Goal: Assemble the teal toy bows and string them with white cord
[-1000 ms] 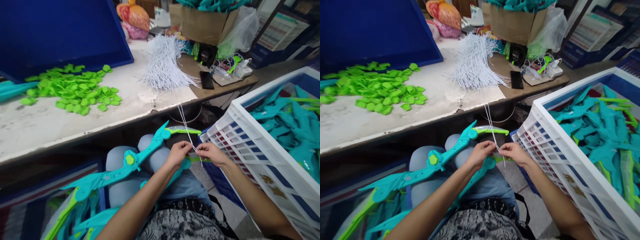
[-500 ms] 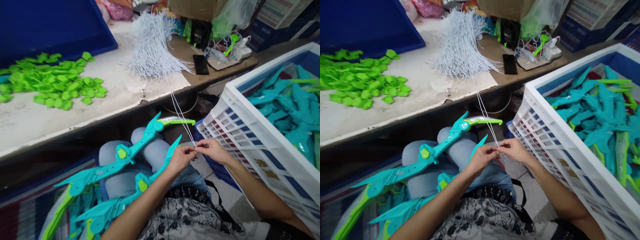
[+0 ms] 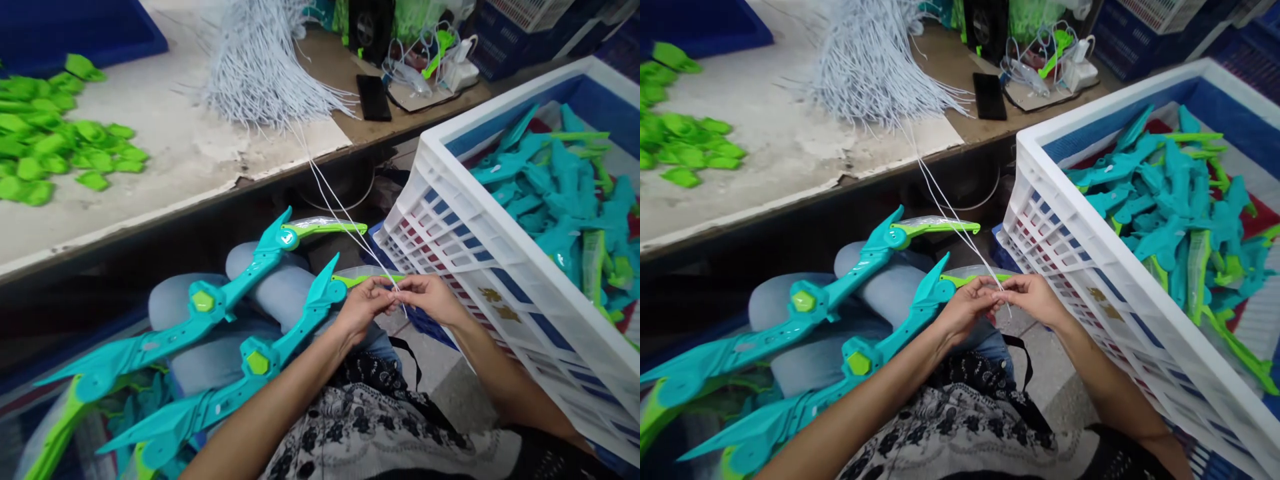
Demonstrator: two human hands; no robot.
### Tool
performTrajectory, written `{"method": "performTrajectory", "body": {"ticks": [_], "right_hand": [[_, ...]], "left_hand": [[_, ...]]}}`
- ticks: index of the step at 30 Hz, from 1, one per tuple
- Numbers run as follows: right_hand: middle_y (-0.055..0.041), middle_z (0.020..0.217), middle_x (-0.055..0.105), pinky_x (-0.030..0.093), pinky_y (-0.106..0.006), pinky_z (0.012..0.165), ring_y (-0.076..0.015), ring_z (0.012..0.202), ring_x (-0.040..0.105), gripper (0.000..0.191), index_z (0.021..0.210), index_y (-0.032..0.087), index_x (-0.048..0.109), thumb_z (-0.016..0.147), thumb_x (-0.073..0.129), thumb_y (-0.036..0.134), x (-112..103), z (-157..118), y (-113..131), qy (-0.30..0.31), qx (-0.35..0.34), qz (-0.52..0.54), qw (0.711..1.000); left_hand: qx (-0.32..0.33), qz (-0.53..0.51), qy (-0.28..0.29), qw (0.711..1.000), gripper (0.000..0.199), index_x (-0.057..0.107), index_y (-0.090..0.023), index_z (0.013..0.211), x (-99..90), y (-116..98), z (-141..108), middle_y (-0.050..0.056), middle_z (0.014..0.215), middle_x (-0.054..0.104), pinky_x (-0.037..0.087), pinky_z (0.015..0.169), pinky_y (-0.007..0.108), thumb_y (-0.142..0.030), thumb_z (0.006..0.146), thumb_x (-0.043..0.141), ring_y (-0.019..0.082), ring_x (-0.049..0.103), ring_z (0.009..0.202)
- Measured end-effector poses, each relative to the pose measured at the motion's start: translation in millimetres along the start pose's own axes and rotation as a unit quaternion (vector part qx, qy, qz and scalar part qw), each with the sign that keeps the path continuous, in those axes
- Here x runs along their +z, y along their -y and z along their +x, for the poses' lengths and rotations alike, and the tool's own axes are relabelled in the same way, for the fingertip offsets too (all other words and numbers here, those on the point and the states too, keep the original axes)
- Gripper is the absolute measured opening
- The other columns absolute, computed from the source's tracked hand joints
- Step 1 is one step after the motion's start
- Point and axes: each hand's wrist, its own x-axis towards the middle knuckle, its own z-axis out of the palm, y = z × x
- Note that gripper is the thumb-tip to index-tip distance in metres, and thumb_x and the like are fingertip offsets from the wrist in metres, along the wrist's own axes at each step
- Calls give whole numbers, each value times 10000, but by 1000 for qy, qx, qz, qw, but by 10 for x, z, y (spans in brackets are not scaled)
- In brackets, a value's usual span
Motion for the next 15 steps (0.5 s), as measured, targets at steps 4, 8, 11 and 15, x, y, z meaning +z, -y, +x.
{"method": "performTrajectory", "body": {"ticks": [4, 8, 11, 15], "right_hand": [[-11, 657, 640, 450, -281, 597, -149, 595, 562, 291, 744, 193, 647, 716, 673, 482, -198, -82, -93, -173, -66, -109, 977], [-27, 705, 653, 458, -296, 628, -169, 625, 573, 239, 757, 203, 644, 764, 623, 440, -363, -155, -211, -253, -101, -211, 939], [-36, 749, 667, 471, -300, 650, -175, 651, 591, 202, 780, 205, 644, 793, 590, 399, -366, -149, -330, -247, -114, -242, 931], [-43, 770, 665, 471, -302, 650, -176, 657, 591, 188, 778, 207, 636, 817, 559, 374, -315, -73, -456, -256, -134, -269, 919]], "left_hand": [[-57, -5, 4, 998, 310, 608, -126, 877, -36, 144, 83, 55, 763, 696, 469, 590, 214, -279, 673, 784, 103, 614, 604], [-108, 39, -64, 991, 112, 649, -106, 778, -125, 326, 237, 52, 698, 677, 443, 543, 184, -189, 745, 717, 84, 593, 565], [-125, 48, -72, 988, 91, 672, -114, 872, -133, 391, 351, 41, 707, 684, 440, 527, 183, -131, 785, 651, 83, 583, 550], [-130, 52, -65, 988, 181, 674, -125, 971, -79, 406, 475, 38, 730, 698, 444, 536, 183, -87, 824, 576, 85, 594, 561]]}}
